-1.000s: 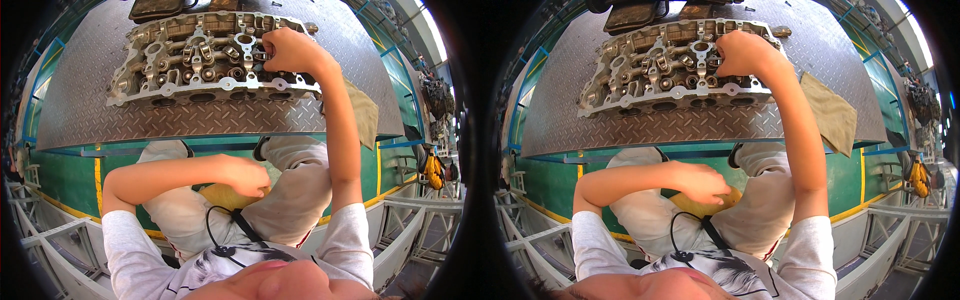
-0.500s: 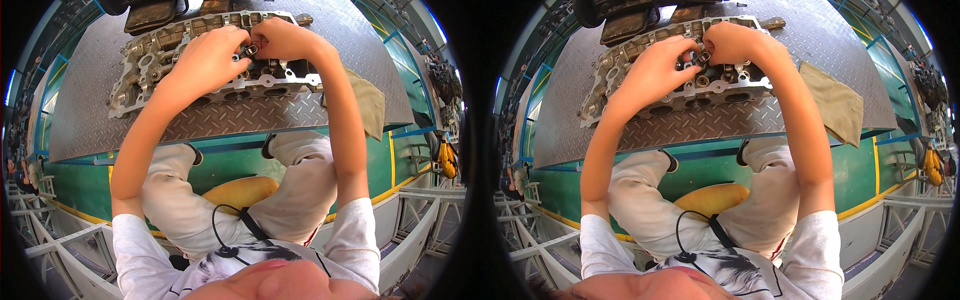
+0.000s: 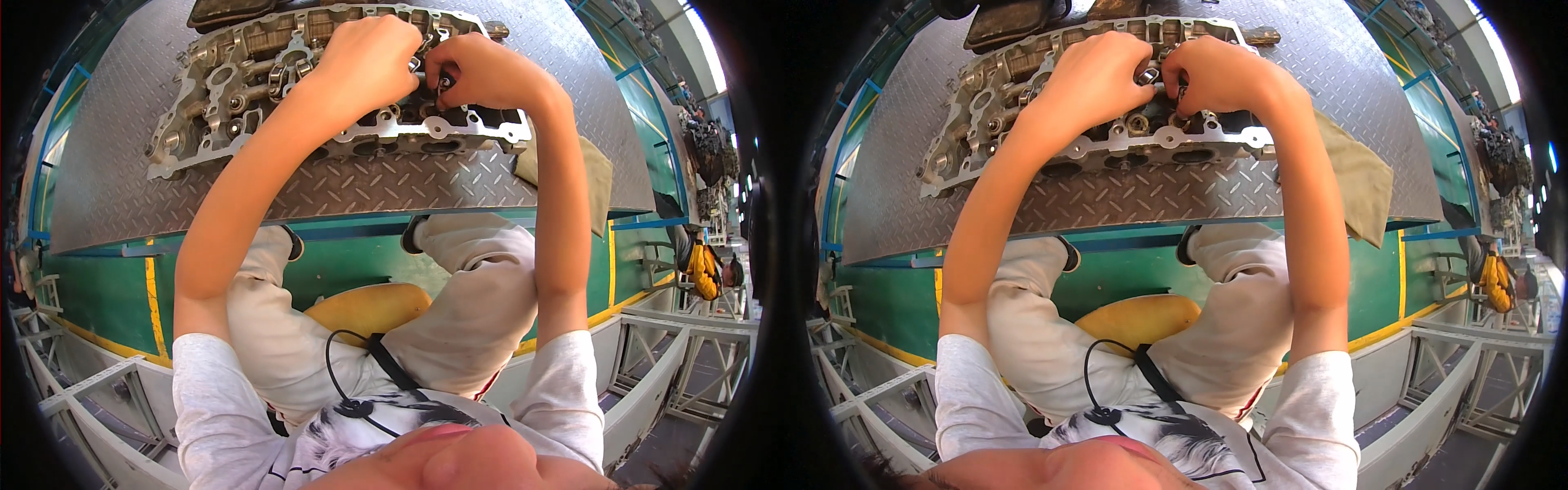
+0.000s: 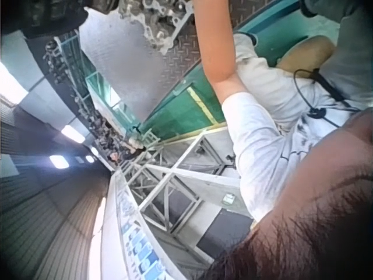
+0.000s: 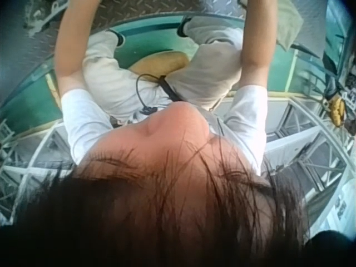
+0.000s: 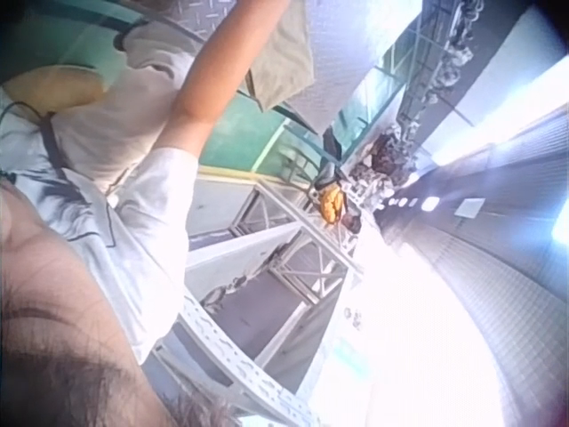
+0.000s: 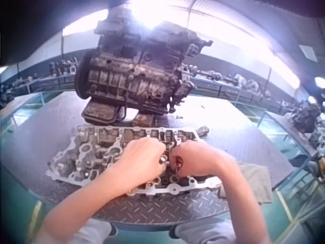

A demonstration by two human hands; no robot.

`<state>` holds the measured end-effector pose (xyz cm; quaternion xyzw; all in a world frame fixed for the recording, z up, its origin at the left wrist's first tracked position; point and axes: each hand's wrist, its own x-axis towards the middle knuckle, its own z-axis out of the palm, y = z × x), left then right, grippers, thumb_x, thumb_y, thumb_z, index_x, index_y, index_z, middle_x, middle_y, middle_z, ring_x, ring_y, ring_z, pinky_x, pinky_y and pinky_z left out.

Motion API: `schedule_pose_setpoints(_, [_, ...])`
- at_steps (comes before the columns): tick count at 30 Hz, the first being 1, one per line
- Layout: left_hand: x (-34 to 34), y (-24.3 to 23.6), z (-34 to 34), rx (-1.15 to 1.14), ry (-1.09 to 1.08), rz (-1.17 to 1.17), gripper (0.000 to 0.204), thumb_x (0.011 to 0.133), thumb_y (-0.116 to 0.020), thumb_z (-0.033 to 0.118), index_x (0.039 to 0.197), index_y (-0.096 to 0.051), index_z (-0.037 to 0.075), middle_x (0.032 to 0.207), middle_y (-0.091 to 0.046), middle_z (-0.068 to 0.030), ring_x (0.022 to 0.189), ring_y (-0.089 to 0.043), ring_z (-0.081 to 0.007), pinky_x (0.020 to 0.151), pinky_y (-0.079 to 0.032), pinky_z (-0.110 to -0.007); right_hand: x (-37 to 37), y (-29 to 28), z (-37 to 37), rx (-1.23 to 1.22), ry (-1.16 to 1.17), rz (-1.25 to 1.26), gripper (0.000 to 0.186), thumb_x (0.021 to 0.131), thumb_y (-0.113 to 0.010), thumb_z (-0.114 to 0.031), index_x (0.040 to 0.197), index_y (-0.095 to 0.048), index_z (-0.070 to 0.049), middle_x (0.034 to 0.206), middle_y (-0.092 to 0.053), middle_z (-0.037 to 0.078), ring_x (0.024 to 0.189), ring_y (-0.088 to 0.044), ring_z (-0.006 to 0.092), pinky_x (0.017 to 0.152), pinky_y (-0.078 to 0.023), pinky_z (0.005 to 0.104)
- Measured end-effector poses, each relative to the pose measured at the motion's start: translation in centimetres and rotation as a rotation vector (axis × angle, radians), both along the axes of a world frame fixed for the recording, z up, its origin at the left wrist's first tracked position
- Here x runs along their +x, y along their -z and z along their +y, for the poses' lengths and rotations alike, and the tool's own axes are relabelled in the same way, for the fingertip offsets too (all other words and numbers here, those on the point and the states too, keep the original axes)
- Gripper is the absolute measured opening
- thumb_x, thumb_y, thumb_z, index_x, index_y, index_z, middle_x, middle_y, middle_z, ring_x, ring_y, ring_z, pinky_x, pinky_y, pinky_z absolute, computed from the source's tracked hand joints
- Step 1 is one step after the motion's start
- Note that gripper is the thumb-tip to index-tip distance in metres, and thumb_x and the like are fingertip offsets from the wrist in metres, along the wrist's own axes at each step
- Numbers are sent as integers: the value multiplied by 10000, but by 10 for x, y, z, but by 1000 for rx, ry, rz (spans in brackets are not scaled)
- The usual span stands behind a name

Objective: The person places small components into the cylinder head assembly and wipes parts of the engine head with a cloth.

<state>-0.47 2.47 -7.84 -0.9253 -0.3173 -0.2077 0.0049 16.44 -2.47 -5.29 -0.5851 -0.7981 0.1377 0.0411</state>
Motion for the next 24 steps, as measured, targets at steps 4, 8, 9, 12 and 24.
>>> schedule_pose_setpoints(4, [6, 3, -1, 35, -17, 32, 235, 655, -678, 198, 772, -606, 8, 817, -618, -151, 845, -605, -319, 705, -490, -406, -1, 7, 1, -21, 27, 44, 230, 627, -695, -89, 840, -645, -20, 658, -548, 89, 621, -529, 200, 591, -432, 323])
schedule_pose_setpoints(8, [3, -3, -1, 11, -64, 38, 234, 644, -680, 194, 769, -605, 11, 820, -622, -143, 849, -605, -314, 719, -492, -400, -11, 2, 1, -44, 57, -68, 217, 618, -737, -103, 819, -668, -62, 739, -656, 85, 689, -629, 236, 623, -496, 336])
schedule_pose_setpoints(9, [3, -3, 0, -28, -60, 29, 237, 645, -682, 202, 767, -603, 14, 823, -621, -140, 847, -605, -311, 725, -491, -400, -11, 2, 0, -43, 58, -68, 217, 618, -737, -103, 819, -668, -62, 739, -656, 85, 689, -629, 236, 623, -496, 336])
schedule_pose_setpoints(12, [3, -4, 2, -73, -44, 15, 233, 650, -682, 205, 764, -602, 18, 833, -620, -137, 846, -603, -306, 740, -489, -402, -10, 6, 1, -34, 58, -86, 220, 612, -738, -102, 820, -674, -67, 749, -660, 82, 702, -637, 232, 630, -499, 336])
schedule_pose_setpoints(24, [11, 7, 10, -26, 69, 67, 234, 665, -656, 154, 834, -635, -6, 889, -613, -163, 933, -570, -326, 824, -469, -408, -13, 13, -2, 78, 63, -173, 174, 576, -674, -55, 749, -662, -38, 788, -632, 126, 764, -607, 308, 686, -484, 373])
